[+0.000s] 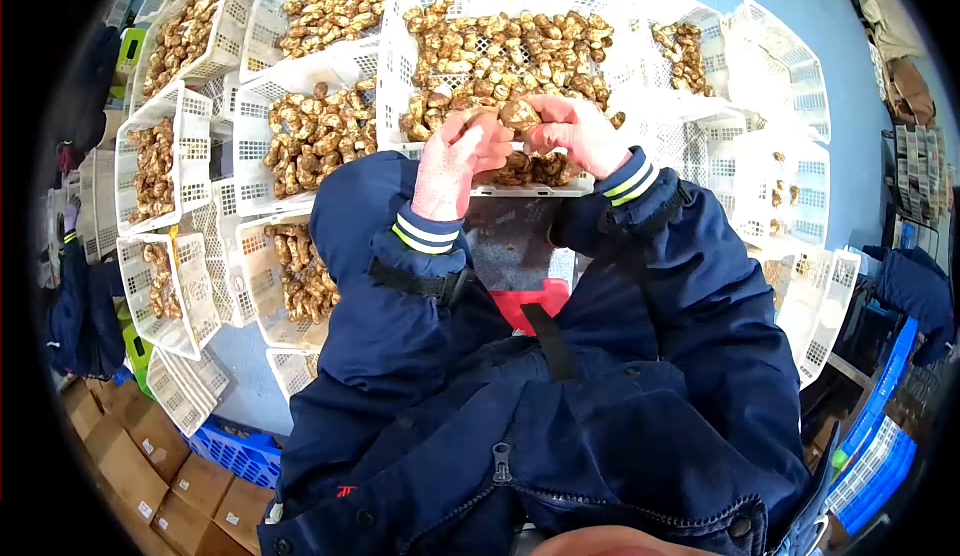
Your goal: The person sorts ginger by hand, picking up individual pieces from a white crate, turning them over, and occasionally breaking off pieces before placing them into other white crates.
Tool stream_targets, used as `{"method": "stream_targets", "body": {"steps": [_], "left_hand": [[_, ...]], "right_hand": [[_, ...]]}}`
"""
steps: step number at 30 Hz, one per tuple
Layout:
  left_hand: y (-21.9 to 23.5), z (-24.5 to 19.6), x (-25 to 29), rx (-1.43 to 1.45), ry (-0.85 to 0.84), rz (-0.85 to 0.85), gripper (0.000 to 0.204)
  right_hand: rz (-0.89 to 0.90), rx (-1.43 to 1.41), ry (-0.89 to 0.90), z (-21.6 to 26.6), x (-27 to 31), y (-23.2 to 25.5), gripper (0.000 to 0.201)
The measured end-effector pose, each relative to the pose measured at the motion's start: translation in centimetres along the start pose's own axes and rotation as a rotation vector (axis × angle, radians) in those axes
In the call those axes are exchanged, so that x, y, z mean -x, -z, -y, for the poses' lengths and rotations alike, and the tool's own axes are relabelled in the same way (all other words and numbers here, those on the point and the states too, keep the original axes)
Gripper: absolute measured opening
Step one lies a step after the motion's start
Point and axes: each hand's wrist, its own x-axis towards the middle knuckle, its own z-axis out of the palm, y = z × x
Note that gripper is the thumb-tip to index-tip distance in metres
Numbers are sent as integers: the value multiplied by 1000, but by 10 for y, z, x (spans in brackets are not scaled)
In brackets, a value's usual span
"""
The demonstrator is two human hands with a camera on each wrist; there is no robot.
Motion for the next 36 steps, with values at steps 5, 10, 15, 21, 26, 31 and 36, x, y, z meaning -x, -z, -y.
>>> {"method": "stream_targets", "body": {"steps": [5, 10, 15, 21, 26, 31, 36], "left_hand": [[1, -3, 0, 109, -36, -44, 32], [-1, -4, 3, 100, -37, -18, 32], [-8, -9, 10, 86, -36, -7, 33], [-20, -23, 9, 68, 38, -35, 35], [-22, -27, 9, 89, 63, -19, 33], [-20, -25, 9, 98, 55, -14, 33], [-16, -16, 9, 75, 11, 8, 34]], "right_hand": [[-60, -399, -53, -35, -16, 47, 35], [-557, -903, 105, -36, -30, 154, 51], [-560, -197, 44, -20, -69, 173, 42], [-111, 1385, -348, -48, -158, 124, 47], [-76, 1600, -519, -93, -184, 102, 42], [-108, 1436, -303, -69, -175, 111, 42], [89, -206, -182, -13, -114, 101, 65]]}}
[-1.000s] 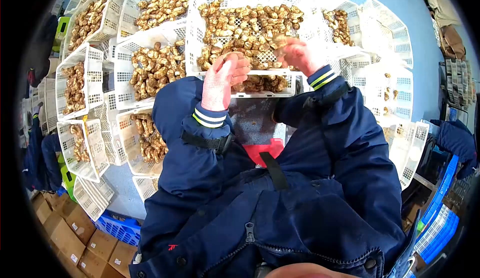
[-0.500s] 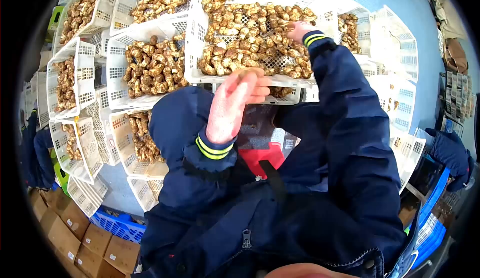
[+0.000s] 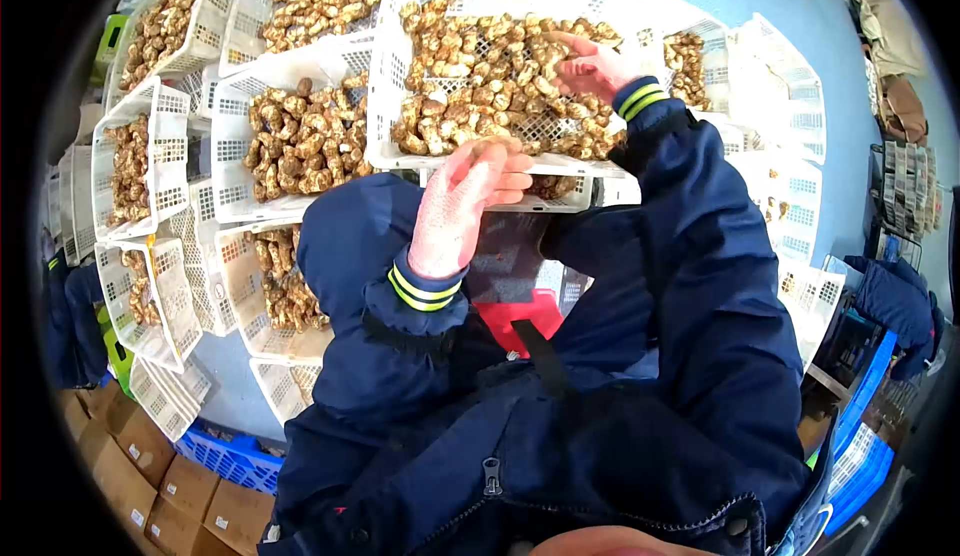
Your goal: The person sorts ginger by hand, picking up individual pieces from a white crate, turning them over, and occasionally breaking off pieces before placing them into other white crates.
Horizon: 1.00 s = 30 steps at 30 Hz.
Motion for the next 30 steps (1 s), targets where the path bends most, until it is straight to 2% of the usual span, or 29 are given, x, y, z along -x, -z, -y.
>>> {"method": "stream_targets", "body": {"steps": [2, 3, 4, 8, 14, 16, 18, 22, 24, 26, 27, 28, 30], "left_hand": [[0, 2, 1, -21, -33, -7, 32], [1, 4, -1, -46, -9, -16, 32], [4, 7, -2, -52, -20, -6, 32], [8, 12, -1, -42, -12, 31, 33], [16, 15, -5, -26, -3, 24, 34], [16, 16, -4, -48, 6, 12, 34], [16, 16, -3, -5, -21, 56, 34], [21, 21, -6, 32, 0, 70, 36], [15, 19, -3, -11, -38, 46, 37], [13, 16, -2, 9, -39, 55, 39], [11, 14, 0, 6, -39, 67, 39], [6, 11, 1, -44, -32, 54, 38], [0, 6, 2, -31, 12, 64, 36]], "right_hand": [[289, -281, 176, 2, 20, -10, 68], [210, -269, 172, 2, 35, -14, 71], [264, -323, 236, 9, 53, -31, 66], [285, -485, 428, -5, 74, -64, 66], [191, -358, 480, -9, 92, -75, 61], [79, -336, 439, -6, 95, -63, 51], [-130, -184, 434, 3, 103, -49, 54], [-492, -387, 530, -9, 89, 74, 51], [-479, -774, 370, -5, 95, 118, 44], [-882, -812, 473, 2, 81, 126, 44], [-849, -515, 440, -6, 64, 156, 46], [-680, -46, 359, -7, 55, 172, 46], [-700, 326, 287, 17, 27, 88, 35]]}}
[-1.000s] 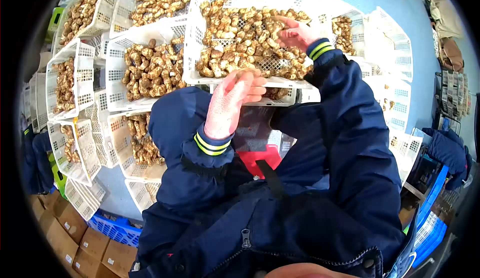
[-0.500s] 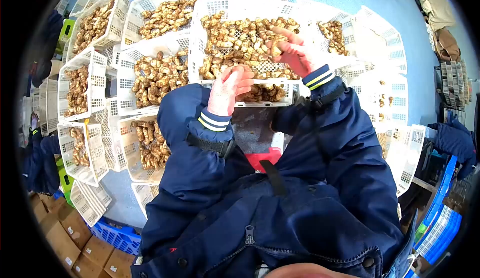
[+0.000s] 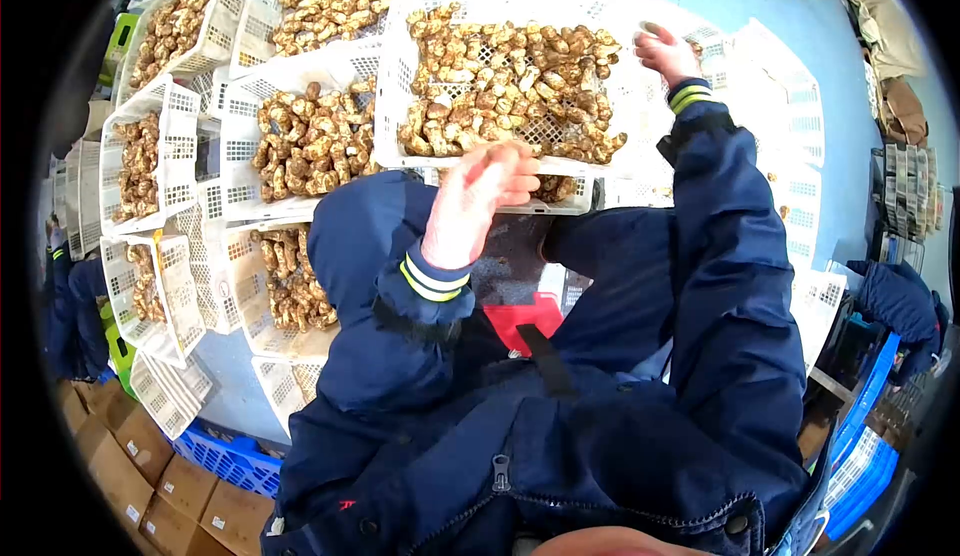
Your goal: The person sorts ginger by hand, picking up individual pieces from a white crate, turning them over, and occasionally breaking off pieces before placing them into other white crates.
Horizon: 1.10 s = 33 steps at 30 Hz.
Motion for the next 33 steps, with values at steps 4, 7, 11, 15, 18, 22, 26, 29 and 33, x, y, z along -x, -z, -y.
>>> {"method": "stream_targets", "body": {"steps": [4, 7, 11, 15, 18, 22, 26, 29, 33], "left_hand": [[-10, -8, 2, 2, 34, -42, 31], [-11, -16, 1, 43, 90, -51, 31], [-9, -20, 1, 61, 144, -63, 32], [-7, -19, 3, 75, 64, -30, 32], [-6, -13, 2, 26, 23, -12, 32], [3, 3, -1, 69, -5, 15, 34], [9, 12, -3, 55, -10, 7, 33], [8, 15, -2, 41, 4, -7, 31], [2, 16, -1, -16, 1, 18, 38]], "right_hand": [[489, 1153, 578, -25, -26, -102, 41], [667, 1700, 563, -34, -19, -159, 35], [629, 1721, 585, -52, -20, -168, 21], [523, 859, 295, -32, -23, -140, 37], [548, -37, 29, -3, 7, -120, 34], [894, -960, -60, 7, 48, -98, 18], [795, -877, 108, 39, 110, -101, 26], [754, -820, 113, 63, 141, -96, 51], [709, -758, 161, 73, 166, -98, 43]]}}
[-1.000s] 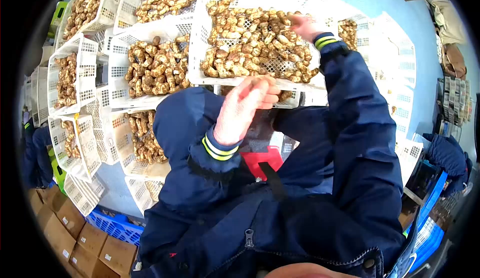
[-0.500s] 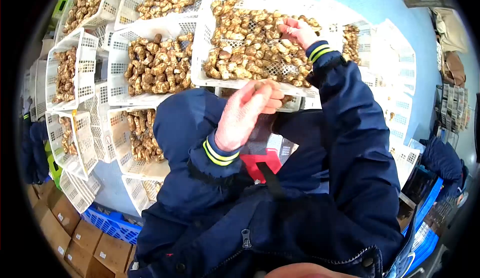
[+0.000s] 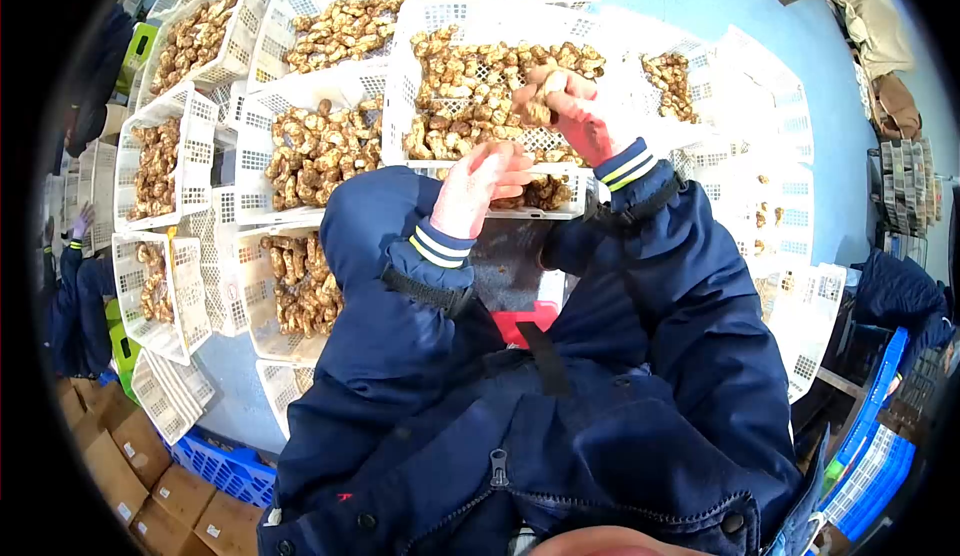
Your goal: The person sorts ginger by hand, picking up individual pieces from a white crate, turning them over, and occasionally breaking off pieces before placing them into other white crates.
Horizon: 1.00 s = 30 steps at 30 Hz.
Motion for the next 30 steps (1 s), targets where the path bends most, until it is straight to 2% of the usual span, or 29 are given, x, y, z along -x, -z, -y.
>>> {"method": "stream_targets", "body": {"steps": [1, 2, 3, 4, 5, 6, 7, 9, 11, 13, 14, 15, 17, 19, 20, 23, 26, 27, 29, 30], "left_hand": [[-1, -2, 0, 3, -1, -6, 38], [-1, -5, 0, 54, 57, 90, 46], [-1, -7, -1, 105, 117, 186, 54], [-2, -6, -2, 70, 131, 170, 60], [0, -7, -1, 177, 83, 200, 55], [0, -6, 0, 174, 16, 95, 50], [-2, -7, 0, 170, -52, -8, 47], [7, -2, -2, 259, -271, -36, 40], [4, -15, -4, 165, -247, -97, 39], [-2, -22, -5, -102, -340, -166, 42], [-3, -21, -6, -47, -362, -140, 45], [-4, -22, -6, -50, -356, -141, 45], [-7, -23, -7, 68, -321, -116, 45], [-5, -19, -7, 126, -298, -77, 47], [-5, -19, -8, 89, -286, -92, 47], [-6, -15, -9, -7, -291, -145, 47], [-4, -16, -9, -30, -279, -116, 46], [-2, -14, -9, 21, -312, -55, 46], [-4, -13, -9, 2, -311, -116, 47], [2, -10, -11, 4, -286, -67, 47]], "right_hand": [[-30, 69, -12, 1, 2, -8, 42], [61, 65, 35, -1, 3, -10, 39], [97, 3, -30, 0, 6, -11, 42], [99, -5, -39, -2, 7, -16, 42], [79, 108, -106, -5, 7, -21, 48], [61, 224, -173, -7, 6, -23, 55], [69, 194, -125, -13, 3, -24, 62], [61, 332, -124, -7, 2, -20, 67], [-25, 383, -137, -7, 3, -14, 65], [-2, 529, -264, -5, 3, -4, 61], [-4, 415, -177, -12, 4, -5, 56], [-12, 389, -224, -10, 7, -3, 54], [-35, 509, -143, -11, 5, -13, 46], [18, 829, 9, -12, 6, -17, 39], [20, 1079, 149, -14, 6, -14, 34], [-43, 1373, 93, -12, 10, -22, 28], [-112, 1405, 108, -22, 11, -20, 24], [-125, 1424, 98, -25, 11, -18, 22], [-119, 1326, 110, -21, 10, -25, 26], [-73, 1386, 87, -16, 11, -27, 26]]}}
